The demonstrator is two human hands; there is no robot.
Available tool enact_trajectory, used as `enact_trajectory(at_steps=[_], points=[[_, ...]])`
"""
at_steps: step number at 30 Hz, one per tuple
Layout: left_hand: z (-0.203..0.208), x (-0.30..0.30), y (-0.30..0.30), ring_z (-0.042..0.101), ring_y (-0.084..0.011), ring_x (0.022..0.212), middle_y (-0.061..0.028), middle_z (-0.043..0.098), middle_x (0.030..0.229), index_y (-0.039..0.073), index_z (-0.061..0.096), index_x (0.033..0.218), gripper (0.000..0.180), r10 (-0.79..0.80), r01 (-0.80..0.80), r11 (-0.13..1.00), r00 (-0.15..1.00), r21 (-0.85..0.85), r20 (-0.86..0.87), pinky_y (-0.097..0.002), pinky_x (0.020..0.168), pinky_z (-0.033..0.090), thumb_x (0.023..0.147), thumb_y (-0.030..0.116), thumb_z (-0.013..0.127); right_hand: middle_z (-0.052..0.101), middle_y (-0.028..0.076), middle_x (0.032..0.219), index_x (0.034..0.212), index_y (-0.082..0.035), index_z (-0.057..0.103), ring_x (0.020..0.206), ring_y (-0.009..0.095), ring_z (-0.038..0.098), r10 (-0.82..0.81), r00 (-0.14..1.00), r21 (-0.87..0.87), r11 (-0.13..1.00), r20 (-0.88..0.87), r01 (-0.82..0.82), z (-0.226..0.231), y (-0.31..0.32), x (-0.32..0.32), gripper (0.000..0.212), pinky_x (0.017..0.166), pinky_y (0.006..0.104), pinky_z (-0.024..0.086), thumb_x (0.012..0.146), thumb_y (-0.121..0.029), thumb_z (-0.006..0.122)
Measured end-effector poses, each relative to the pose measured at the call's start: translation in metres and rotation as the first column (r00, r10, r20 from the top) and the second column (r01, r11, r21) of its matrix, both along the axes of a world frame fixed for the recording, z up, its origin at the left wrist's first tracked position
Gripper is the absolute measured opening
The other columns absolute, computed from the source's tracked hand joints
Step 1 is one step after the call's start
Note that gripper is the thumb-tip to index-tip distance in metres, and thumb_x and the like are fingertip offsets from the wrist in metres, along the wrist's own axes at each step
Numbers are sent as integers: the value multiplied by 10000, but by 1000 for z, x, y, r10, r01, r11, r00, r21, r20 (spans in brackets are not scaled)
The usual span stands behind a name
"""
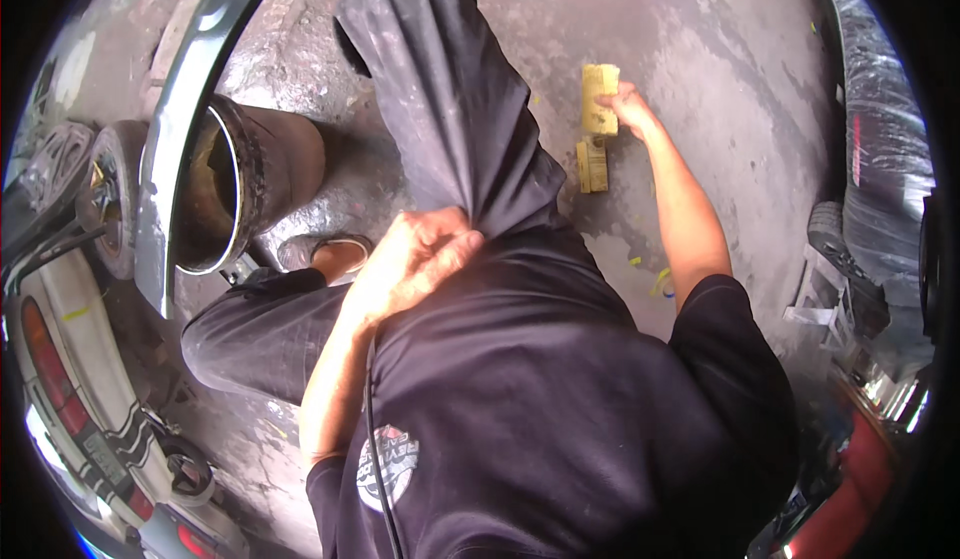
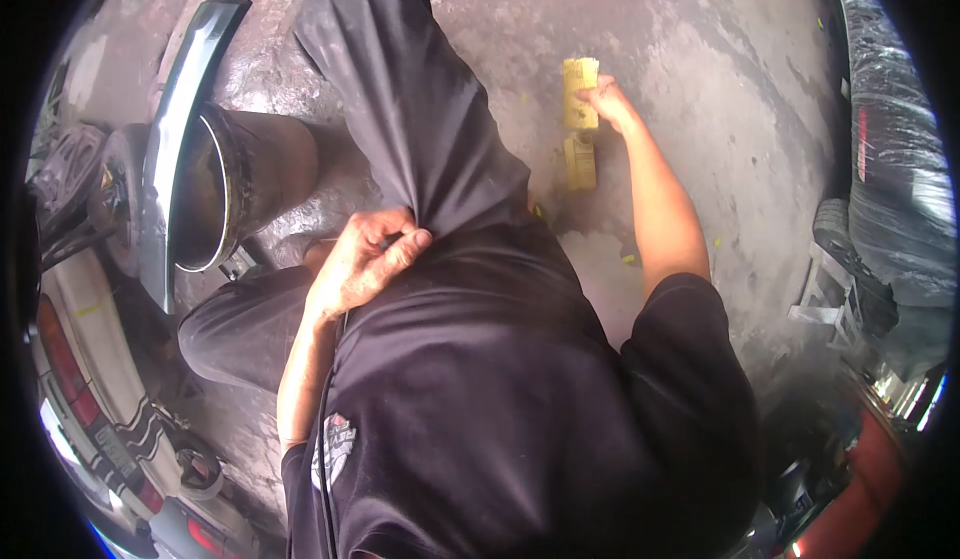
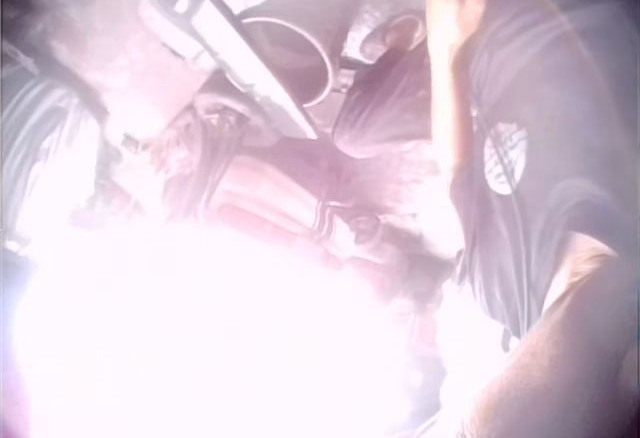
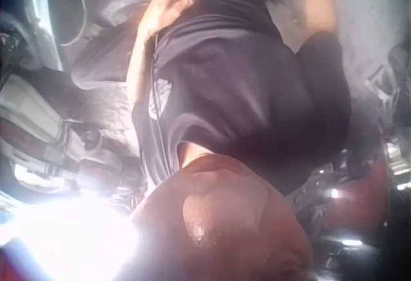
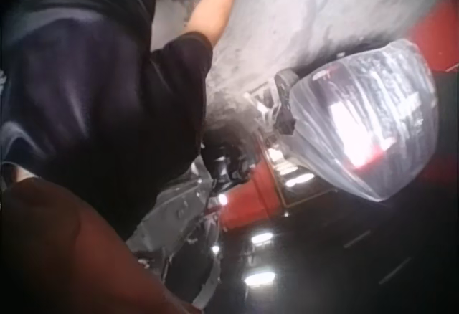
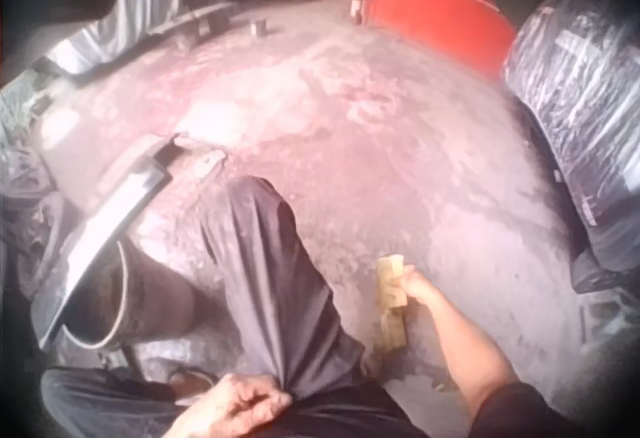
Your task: The person sits on the floor and wipes a black car part with a cloth, then sands it with sandpaper. They walk to a storage area to retrieve more sandpaper rolls, return to the car, and continue sanding the part.
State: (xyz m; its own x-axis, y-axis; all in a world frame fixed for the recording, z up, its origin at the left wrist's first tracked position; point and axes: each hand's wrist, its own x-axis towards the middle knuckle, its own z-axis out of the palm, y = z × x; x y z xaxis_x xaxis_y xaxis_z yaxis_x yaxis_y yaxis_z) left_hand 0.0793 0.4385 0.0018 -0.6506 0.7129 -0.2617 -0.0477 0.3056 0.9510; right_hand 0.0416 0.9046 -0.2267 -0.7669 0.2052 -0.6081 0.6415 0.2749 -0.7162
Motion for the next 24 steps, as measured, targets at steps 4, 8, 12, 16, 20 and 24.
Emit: enact_trajectory(at_steps=[4,8,12,16,20,24], points=[[-12,-2,-9,520,-67,739,6,602,744,0,655,889,294,170,-167,985,970,-32,173,-265,694,446,1008,264,704,737,139,1074,1203,29,675,917,222,727,-43,995,24,999,87,41,-13,29,8,282,759,404,605,952,-100,673],[-11,-15,-27,551,-65,770,20,621,776,3,681,916,247,320,-304,946,930,-113,180,-259,717,465,995,233,722,727,156,1076,1229,5,654,902,268,734,-155,932,25,987,329,156,-87,52,74,326,734,477,620,919,-88,691],[-35,-24,-56,581,-61,707,-28,666,776,-7,658,908,257,449,-424,893,842,-150,297,-248,659,477,1014,223,694,724,158,1077,1220,-34,658,919,296,735,-239,852,105,971,466,215,-150,54,146,342,759,512,617,901,-146,709],[-51,-37,-65,626,-94,703,-41,685,775,-7,666,930,274,439,-411,890,889,-196,128,-265,686,518,1016,252,695,730,136,1065,1186,-45,668,924,268,733,-251,862,223,961,441,166,-153,44,158,384,707,477,603,872,-249,753],[-58,-53,-60,645,-112,732,-52,690,777,-7,677,935,303,422,-393,889,902,-234,89,-284,725,538,1012,285,700,749,95,989,1117,-68,715,871,234,733,-222,896,196,968,386,155,-164,56,173,372,646,422,589,852,-321,779],[-64,-61,-61,653,-126,739,-63,701,795,-8,682,938,332,403,-373,893,911,-251,82,-286,751,549,1005,316,707,775,182,1077,1163,-74,764,920,312,751,-137,911,289,957,388,21,-192,56,201,388,867,465,569,842,-294,759]])
